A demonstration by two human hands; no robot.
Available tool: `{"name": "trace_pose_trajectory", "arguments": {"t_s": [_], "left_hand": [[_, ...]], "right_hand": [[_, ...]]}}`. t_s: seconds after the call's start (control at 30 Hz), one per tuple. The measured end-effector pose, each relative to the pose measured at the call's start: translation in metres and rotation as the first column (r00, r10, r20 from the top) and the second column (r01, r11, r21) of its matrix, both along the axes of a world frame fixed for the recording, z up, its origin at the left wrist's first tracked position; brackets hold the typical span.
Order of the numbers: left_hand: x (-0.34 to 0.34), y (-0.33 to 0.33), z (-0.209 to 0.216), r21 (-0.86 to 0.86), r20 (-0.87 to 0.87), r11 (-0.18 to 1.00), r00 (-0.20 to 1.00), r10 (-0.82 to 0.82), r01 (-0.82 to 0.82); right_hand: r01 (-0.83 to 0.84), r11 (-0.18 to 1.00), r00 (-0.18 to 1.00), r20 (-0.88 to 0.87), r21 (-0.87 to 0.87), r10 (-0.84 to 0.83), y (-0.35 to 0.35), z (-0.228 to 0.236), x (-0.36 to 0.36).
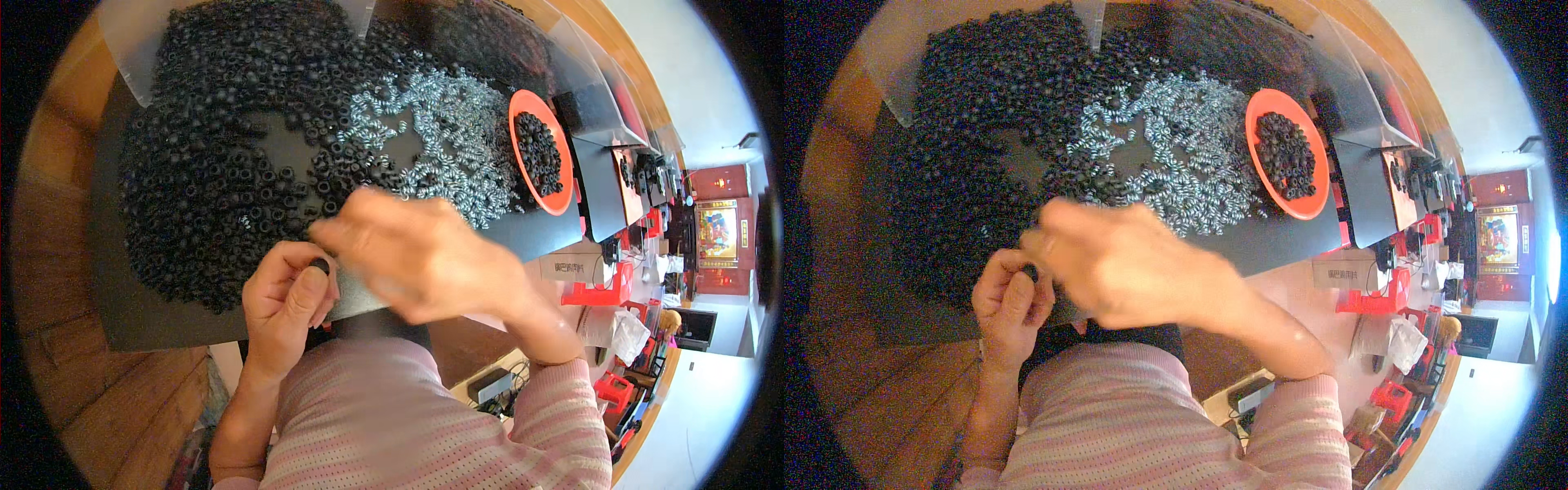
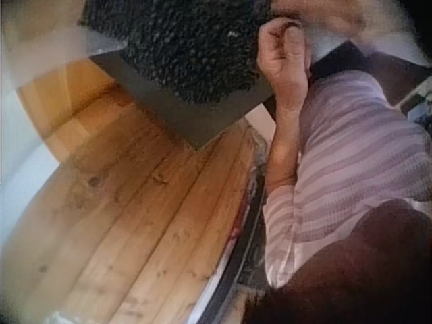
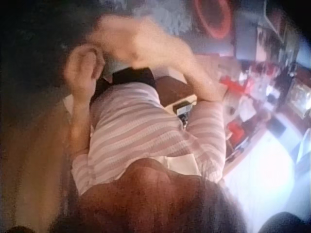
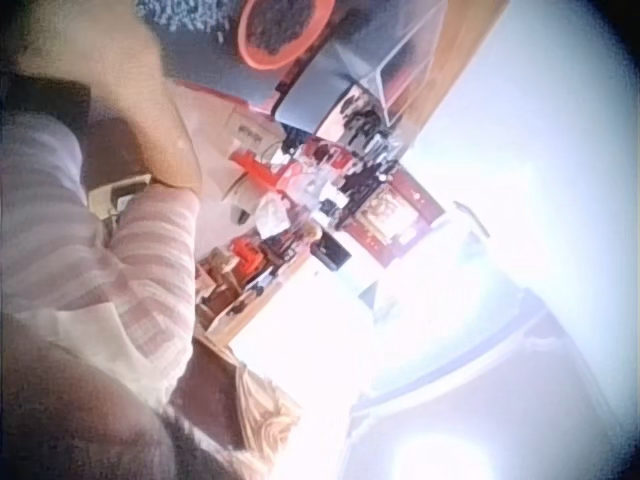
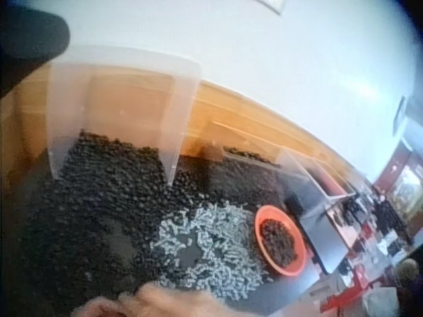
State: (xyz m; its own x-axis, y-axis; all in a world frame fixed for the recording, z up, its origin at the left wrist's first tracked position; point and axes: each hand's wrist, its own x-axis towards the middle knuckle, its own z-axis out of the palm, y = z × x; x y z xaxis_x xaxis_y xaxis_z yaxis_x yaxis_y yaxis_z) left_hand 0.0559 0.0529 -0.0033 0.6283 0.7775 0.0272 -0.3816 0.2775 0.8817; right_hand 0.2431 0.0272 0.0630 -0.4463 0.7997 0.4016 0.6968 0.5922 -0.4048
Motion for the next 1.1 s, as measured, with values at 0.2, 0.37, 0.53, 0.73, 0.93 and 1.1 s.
{"name": "trace_pose_trajectory", "arguments": {"t_s": [0.2, 0.37, 0.53, 0.73, 0.93, 1.1], "left_hand": [[-0.003, 0.003, -0.006, -0.103, 0.063, 0.995, 0.998, 0.017, -0.011], [0.000, -0.001, -0.003, -0.040, -0.010, 0.999, 1.000, -0.003, 0.003], [-0.002, 0.002, -0.002, -0.054, 0.030, 0.996, 0.997, -0.073, 0.074], [-0.001, 0.002, -0.004, -0.006, 0.029, 0.997, 0.997, -0.072, 0.072], [0.000, 0.000, -0.002, 0.008, -0.055, 0.998, 0.996, -0.064, 0.064], [-0.001, -0.001, -0.004, 0.011, -0.073, 0.999, 0.996, -0.052, 0.053]], "right_hand": [[0.097, 0.994, 0.985, -0.148, 0.060, -0.087, -0.008, -0.019, -0.026], [0.080, 0.994, 0.992, -0.099, 0.074, -0.073, -0.017, -0.022, -0.020], [0.082, 0.988, 0.997, -0.008, 0.129, -0.081, -0.019, -0.018, -0.003], [0.427, 0.871, 0.888, 0.293, -0.242, -0.354, -0.011, -0.009, 0.072], [0.401, 0.895, 0.891, 0.311, -0.195, -0.331, 0.019, -0.021, 0.092], [0.385, 0.910, 0.901, 0.279, -0.156, -0.333, 0.019, -0.023, 0.090]]}}
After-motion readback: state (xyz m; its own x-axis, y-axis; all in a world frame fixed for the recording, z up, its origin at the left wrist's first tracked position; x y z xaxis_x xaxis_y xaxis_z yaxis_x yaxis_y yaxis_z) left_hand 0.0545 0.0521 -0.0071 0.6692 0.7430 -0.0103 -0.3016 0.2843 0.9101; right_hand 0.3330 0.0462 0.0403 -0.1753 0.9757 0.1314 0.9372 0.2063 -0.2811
